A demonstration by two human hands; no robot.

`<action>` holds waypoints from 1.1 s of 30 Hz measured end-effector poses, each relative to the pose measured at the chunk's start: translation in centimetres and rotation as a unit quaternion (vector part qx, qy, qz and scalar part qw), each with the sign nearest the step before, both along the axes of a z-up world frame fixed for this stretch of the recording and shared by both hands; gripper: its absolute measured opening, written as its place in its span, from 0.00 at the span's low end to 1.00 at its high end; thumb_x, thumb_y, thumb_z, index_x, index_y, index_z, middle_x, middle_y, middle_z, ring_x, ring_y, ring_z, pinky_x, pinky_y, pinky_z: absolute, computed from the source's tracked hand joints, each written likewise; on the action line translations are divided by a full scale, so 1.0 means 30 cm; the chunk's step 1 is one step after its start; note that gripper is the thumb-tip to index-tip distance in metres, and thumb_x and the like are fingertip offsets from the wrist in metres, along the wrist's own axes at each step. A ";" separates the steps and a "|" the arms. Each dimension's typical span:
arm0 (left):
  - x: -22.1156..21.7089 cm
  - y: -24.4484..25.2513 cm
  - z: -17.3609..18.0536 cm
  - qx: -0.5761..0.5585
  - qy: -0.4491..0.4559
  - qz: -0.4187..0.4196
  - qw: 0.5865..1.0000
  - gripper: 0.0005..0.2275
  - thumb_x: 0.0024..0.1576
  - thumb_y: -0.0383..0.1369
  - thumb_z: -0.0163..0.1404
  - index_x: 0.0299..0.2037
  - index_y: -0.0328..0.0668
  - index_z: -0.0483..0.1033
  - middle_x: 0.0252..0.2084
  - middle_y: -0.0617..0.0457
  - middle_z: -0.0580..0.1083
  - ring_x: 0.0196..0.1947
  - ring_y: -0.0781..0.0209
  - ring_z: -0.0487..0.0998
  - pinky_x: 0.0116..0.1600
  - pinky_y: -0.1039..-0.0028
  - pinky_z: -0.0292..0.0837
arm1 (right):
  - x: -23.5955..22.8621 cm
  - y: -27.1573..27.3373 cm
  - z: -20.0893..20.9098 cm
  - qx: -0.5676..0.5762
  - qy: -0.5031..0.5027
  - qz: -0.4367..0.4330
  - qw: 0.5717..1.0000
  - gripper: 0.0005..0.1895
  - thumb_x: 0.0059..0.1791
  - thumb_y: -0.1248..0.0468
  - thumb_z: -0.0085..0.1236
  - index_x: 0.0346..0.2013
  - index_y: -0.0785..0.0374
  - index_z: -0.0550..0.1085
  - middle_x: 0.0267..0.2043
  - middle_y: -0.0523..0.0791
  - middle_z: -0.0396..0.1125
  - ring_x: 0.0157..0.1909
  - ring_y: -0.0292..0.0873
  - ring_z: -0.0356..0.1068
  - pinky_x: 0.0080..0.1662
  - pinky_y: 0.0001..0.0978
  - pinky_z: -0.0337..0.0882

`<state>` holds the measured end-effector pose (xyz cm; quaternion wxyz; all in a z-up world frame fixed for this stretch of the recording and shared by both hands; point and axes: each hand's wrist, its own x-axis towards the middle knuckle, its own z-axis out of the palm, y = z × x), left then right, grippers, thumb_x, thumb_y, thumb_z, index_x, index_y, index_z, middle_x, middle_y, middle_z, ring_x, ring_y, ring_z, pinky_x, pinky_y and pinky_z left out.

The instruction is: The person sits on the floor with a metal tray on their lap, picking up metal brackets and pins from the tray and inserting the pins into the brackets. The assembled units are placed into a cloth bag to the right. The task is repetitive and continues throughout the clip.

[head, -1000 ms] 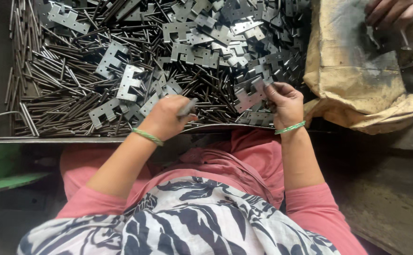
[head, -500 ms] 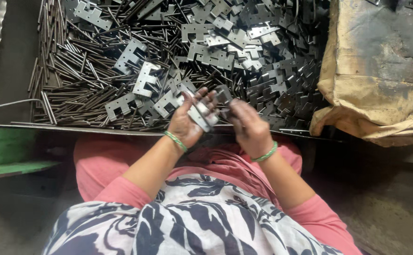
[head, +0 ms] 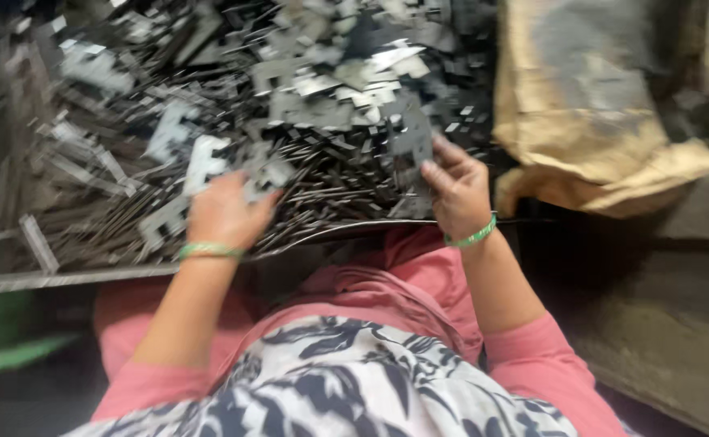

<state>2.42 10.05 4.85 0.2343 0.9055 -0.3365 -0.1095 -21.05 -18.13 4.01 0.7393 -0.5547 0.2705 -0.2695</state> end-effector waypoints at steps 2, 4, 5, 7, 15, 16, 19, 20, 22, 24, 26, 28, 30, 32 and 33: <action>0.044 0.047 -0.046 0.129 -0.035 0.011 0.991 0.26 0.51 0.53 0.62 0.44 0.33 0.78 0.46 0.33 0.75 0.45 0.32 0.78 0.49 0.50 0.75 | -0.051 -0.176 0.024 -0.209 0.105 -0.093 0.968 0.26 0.55 0.75 0.58 0.69 0.71 0.70 0.44 0.49 0.74 0.36 0.37 0.65 0.40 0.28 0.68; 0.045 0.071 -0.111 0.099 -0.061 0.015 0.993 0.28 0.46 0.51 0.64 0.46 0.34 0.77 0.47 0.33 0.74 0.45 0.31 0.77 0.48 0.49 0.75 | -0.081 -0.376 0.056 -0.625 0.195 -0.179 0.734 0.15 0.59 0.77 0.57 0.59 0.62 0.76 0.47 0.50 0.76 0.41 0.44 0.77 0.45 0.31 0.76; 0.026 0.088 -0.139 0.089 -0.073 0.016 0.993 0.27 0.46 0.50 0.64 0.46 0.34 0.77 0.48 0.34 0.74 0.46 0.31 0.77 0.49 0.49 0.75 | -0.084 -0.485 0.073 -0.678 0.211 -0.200 0.675 0.23 0.55 0.80 0.51 0.65 0.67 0.70 0.52 0.53 0.74 0.45 0.47 0.77 0.49 0.31 0.79; 0.009 0.109 -0.168 0.084 -0.074 0.030 0.993 0.25 0.46 0.46 0.63 0.47 0.34 0.76 0.48 0.34 0.74 0.46 0.31 0.77 0.49 0.49 0.75 | -0.127 -0.639 0.108 -0.695 0.274 -0.216 0.629 0.33 0.51 0.85 0.43 0.72 0.75 0.64 0.60 0.61 0.70 0.49 0.51 0.77 0.50 0.31 0.81; -0.017 0.077 -0.067 -0.044 0.018 0.028 0.998 0.11 0.51 0.30 0.58 0.44 0.42 0.78 0.33 0.44 0.80 0.35 0.44 0.82 0.46 0.59 0.77 | -0.099 -0.581 0.142 -0.815 0.330 -0.151 0.451 0.31 0.44 0.80 0.49 0.64 0.73 0.69 0.59 0.54 0.69 0.60 0.53 0.75 0.63 0.40 0.76; -0.024 0.072 -0.056 -0.103 0.025 -0.033 0.994 0.11 0.51 0.29 0.59 0.44 0.42 0.79 0.34 0.44 0.80 0.35 0.46 0.82 0.44 0.62 0.77 | -0.060 -0.523 0.118 -0.801 0.252 -0.120 0.530 0.28 0.49 0.82 0.46 0.65 0.75 0.69 0.59 0.53 0.67 0.61 0.53 0.74 0.66 0.38 0.76; -0.036 0.045 -0.034 -0.225 0.039 -0.161 0.960 0.09 0.50 0.27 0.61 0.41 0.42 0.80 0.37 0.45 0.80 0.37 0.50 0.83 0.41 0.68 0.78 | 0.062 -0.312 -0.023 -0.743 0.220 0.050 0.630 0.18 0.49 0.76 0.56 0.53 0.65 0.76 0.53 0.52 0.71 0.55 0.53 0.72 0.57 0.45 0.73; -0.036 0.027 -0.031 -0.232 0.041 -0.171 0.957 0.08 0.51 0.27 0.62 0.40 0.43 0.81 0.38 0.46 0.81 0.38 0.51 0.83 0.43 0.69 0.78 | 0.090 -0.270 -0.065 -0.717 0.221 0.099 0.654 0.17 0.45 0.72 0.59 0.49 0.65 0.77 0.49 0.54 0.72 0.52 0.55 0.71 0.51 0.49 0.71; -0.029 -0.012 -0.030 -0.307 0.088 -0.169 0.933 0.07 0.54 0.26 0.61 0.40 0.44 0.81 0.44 0.48 0.80 0.45 0.51 0.82 0.49 0.68 0.78 | 0.135 -0.236 -0.136 -0.755 0.317 0.146 0.555 0.27 0.33 0.71 0.58 0.47 0.59 0.79 0.43 0.50 0.73 0.49 0.55 0.72 0.44 0.47 0.71; -0.008 -0.029 -0.025 -0.437 0.169 -0.141 0.872 0.06 0.59 0.23 0.58 0.44 0.44 0.80 0.53 0.49 0.77 0.56 0.51 0.79 0.60 0.64 0.77 | 0.146 -0.242 -0.176 -0.701 0.396 0.185 0.563 0.18 0.39 0.69 0.58 0.44 0.58 0.79 0.46 0.49 0.73 0.53 0.53 0.71 0.50 0.46 0.71; 0.020 -0.008 -0.018 -0.586 0.436 -0.058 0.680 0.03 0.59 0.31 0.58 0.40 0.44 0.79 0.59 0.51 0.74 0.59 0.50 0.78 0.59 0.55 0.81 | 0.130 -0.264 -0.194 -0.686 0.381 0.196 0.588 0.17 0.39 0.69 0.60 0.43 0.59 0.79 0.44 0.48 0.73 0.51 0.54 0.71 0.51 0.48 0.71; 0.070 0.019 0.001 -0.665 0.579 -0.001 0.472 0.07 0.59 0.37 0.58 0.41 0.44 0.78 0.61 0.49 0.72 0.59 0.47 0.77 0.58 0.50 0.81 | 0.100 -0.287 -0.180 -0.684 0.294 0.185 0.641 0.18 0.37 0.70 0.62 0.41 0.61 0.79 0.41 0.49 0.73 0.48 0.55 0.72 0.48 0.50 0.72; 0.122 0.059 0.022 -0.706 0.637 0.022 0.310 0.12 0.58 0.41 0.55 0.46 0.45 0.76 0.59 0.45 0.72 0.57 0.43 0.77 0.59 0.49 0.78 | 0.055 -0.282 -0.152 -0.649 0.235 0.186 0.699 0.12 0.41 0.72 0.64 0.39 0.63 0.78 0.40 0.50 0.73 0.46 0.55 0.73 0.47 0.46 0.75; 0.174 0.076 0.042 -0.721 0.614 0.013 0.319 0.12 0.61 0.38 0.51 0.52 0.45 0.74 0.60 0.42 0.72 0.55 0.50 0.77 0.59 0.60 0.78 | 0.022 -0.249 -0.120 -0.504 0.221 0.150 0.821 0.09 0.49 0.76 0.58 0.42 0.66 0.76 0.41 0.47 0.75 0.46 0.45 0.76 0.46 0.37 0.76; 0.193 0.068 0.050 -0.727 0.604 0.007 0.325 0.13 0.63 0.36 0.49 0.55 0.44 0.73 0.61 0.41 0.73 0.54 0.53 0.77 0.59 0.66 0.78 | 0.013 -0.230 -0.101 -0.423 0.213 0.128 0.871 0.08 0.52 0.78 0.55 0.44 0.67 0.75 0.42 0.46 0.76 0.45 0.40 0.78 0.45 0.33 0.77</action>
